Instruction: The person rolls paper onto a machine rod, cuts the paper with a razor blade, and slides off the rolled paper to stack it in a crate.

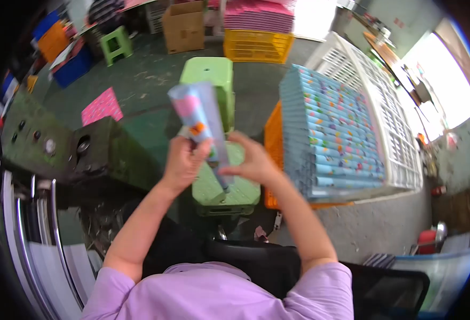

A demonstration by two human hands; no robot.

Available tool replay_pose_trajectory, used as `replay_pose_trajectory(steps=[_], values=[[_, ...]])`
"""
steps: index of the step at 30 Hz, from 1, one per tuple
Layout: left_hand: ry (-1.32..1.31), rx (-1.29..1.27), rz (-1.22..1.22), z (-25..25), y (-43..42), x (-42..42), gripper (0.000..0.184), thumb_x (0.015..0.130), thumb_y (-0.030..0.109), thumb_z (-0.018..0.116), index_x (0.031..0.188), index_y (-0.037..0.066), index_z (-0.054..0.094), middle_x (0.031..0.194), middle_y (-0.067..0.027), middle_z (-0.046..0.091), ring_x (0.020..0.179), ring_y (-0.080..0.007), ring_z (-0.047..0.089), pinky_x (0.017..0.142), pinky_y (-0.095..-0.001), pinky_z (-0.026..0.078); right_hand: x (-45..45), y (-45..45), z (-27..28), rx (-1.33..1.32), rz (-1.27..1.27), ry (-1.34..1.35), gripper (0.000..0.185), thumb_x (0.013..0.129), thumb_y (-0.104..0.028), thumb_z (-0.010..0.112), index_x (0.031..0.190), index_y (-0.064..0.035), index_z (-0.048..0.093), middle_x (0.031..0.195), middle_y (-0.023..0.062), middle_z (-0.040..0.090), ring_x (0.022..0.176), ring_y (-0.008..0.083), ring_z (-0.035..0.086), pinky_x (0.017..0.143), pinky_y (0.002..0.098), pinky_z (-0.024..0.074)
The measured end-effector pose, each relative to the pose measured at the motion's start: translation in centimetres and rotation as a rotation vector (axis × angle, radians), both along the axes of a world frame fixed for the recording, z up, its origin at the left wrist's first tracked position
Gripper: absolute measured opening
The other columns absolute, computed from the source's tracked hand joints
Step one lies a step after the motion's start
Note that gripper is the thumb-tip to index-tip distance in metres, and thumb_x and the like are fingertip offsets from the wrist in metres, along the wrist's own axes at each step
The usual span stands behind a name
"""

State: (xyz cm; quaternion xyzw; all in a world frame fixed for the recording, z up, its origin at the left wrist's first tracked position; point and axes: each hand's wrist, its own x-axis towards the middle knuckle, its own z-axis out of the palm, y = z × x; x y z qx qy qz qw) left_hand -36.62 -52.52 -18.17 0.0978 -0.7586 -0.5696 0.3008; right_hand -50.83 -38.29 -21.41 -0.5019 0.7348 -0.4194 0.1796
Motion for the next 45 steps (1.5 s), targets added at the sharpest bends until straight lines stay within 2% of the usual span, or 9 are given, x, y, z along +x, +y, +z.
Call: replay_pose_trajectory(steps=[5,18,21,24,36,39,40,43,45], values=[[0.129,0.129,0.001,3.6,0.2,-1.4,0.023,0.088,0.02,0.063,0.094,-0.001,0.056,0.071,-0.0032,0.061,0.066,-0.0076,0.057,0.057,-0.0263,0.047,5.3,1.3,-4.8,-0.005,-0.196,-0.213,0.039,0.071,-0.019,0.081,0.101,-0.0009,0.065,0.084,0.0077,0.068,0.076,0.0133,0.061,0.075,0.0298,0.0495],[-0.316,-0.561,-0.118,0.3,-2.3,-4.9,0.037,0.093,0.031,0.056,0.11,-0.002,0.062,0.09,-0.0084,0.066,0.084,-0.0152,0.063,0.076,-0.028,0.049,2.5,2.5,-5.1,-0.465,-0.589,-0.848,0.02,0.091,-0.016,0.062,0.094,0.0038,0.063,0.084,0.006,0.066,0.071,0.0136,0.062,0.067,0.0285,0.0522],[-0.648,-0.497,-0.269,-4.4,-3.5,-2.2,0.04,0.095,0.034,0.053,0.119,0.002,0.057,0.096,-0.0106,0.066,0.086,-0.0175,0.064,0.075,-0.029,0.049,-2.0,4.3,-4.6,-0.546,-0.659,-1.024,0.022,0.094,-0.016,0.058,0.103,0.0037,0.058,0.098,0.009,0.065,0.086,0.0187,0.065,0.081,0.0326,0.0544],[-0.661,0.412,-0.344,-4.8,-1.4,-2.9,0.042,0.096,0.035,0.052,0.123,0.003,0.053,0.097,-0.0097,0.065,0.087,-0.0171,0.063,0.074,-0.0296,0.051,-5.0,4.2,-5.6,-0.637,-0.807,-1.133,0.026,0.095,-0.019,0.057,0.107,0.0029,0.056,0.101,0.0102,0.064,0.092,0.0211,0.064,0.085,0.034,0.0531],[-0.445,0.478,-0.204,-6.4,1.4,-13.3,0.03,0.097,0.024,0.051,0.11,-0.003,0.055,0.088,-0.0103,0.063,0.065,-0.0116,0.062,0.06,-0.0232,0.053,-7.4,6.1,-6.0,-0.782,-0.868,-1.363,0.03,0.094,-0.023,0.058,0.111,0.0016,0.055,0.101,0.0082,0.062,0.095,0.0172,0.062,0.083,0.0347,0.0505],[-0.469,0.453,-0.231,-6.4,2.0,-15.1,0.03,0.097,0.024,0.052,0.109,-0.003,0.055,0.087,-0.0099,0.063,0.065,-0.0117,0.062,0.059,-0.0235,0.053,-5.9,7.4,-1.5,0.11,-0.717,-0.676,0.026,0.09,-0.018,0.062,0.107,0.0002,0.062,0.106,0.0121,0.065,0.102,0.0243,0.061,0.083,0.0366,0.0512],[-0.483,0.443,-0.243,-6.6,2.4,-15.5,0.029,0.097,0.024,0.052,0.108,-0.003,0.055,0.086,-0.0098,0.063,0.064,-0.0117,0.062,0.059,-0.0237,0.053,-5.9,7.2,-0.3,0.116,-0.72,-0.678,0.026,0.09,-0.018,0.062,0.107,0.0002,0.062,0.106,0.0121,0.065,0.102,0.0243,0.061,0.083,0.0366,0.0512],[-0.481,0.449,-0.272,-7.5,4.0,-17.1,0.029,0.097,0.024,0.052,0.108,-0.003,0.055,0.087,-0.0102,0.063,0.064,-0.0118,0.062,0.058,-0.024,0.053,-7.0,6.1,2.0,-0.107,-0.699,0.621,0.024,0.079,-0.016,0.067,0.101,-0.0053,0.068,0.097,0.0121,0.068,0.095,0.028,0.063,0.078,0.038,0.0513],[-0.471,0.452,-0.282,-8.0,5.2,-18.3,0.029,0.097,0.024,0.052,0.107,-0.003,0.055,0.087,-0.0104,0.063,0.063,-0.0119,0.062,0.058,-0.0242,0.053,-9.7,6.0,1.1,0.074,-0.598,0.623,0.024,0.077,-0.016,0.068,0.1,-0.0075,0.069,0.095,0.0123,0.068,0.094,0.029,0.063,0.078,0.0386,0.0513]])
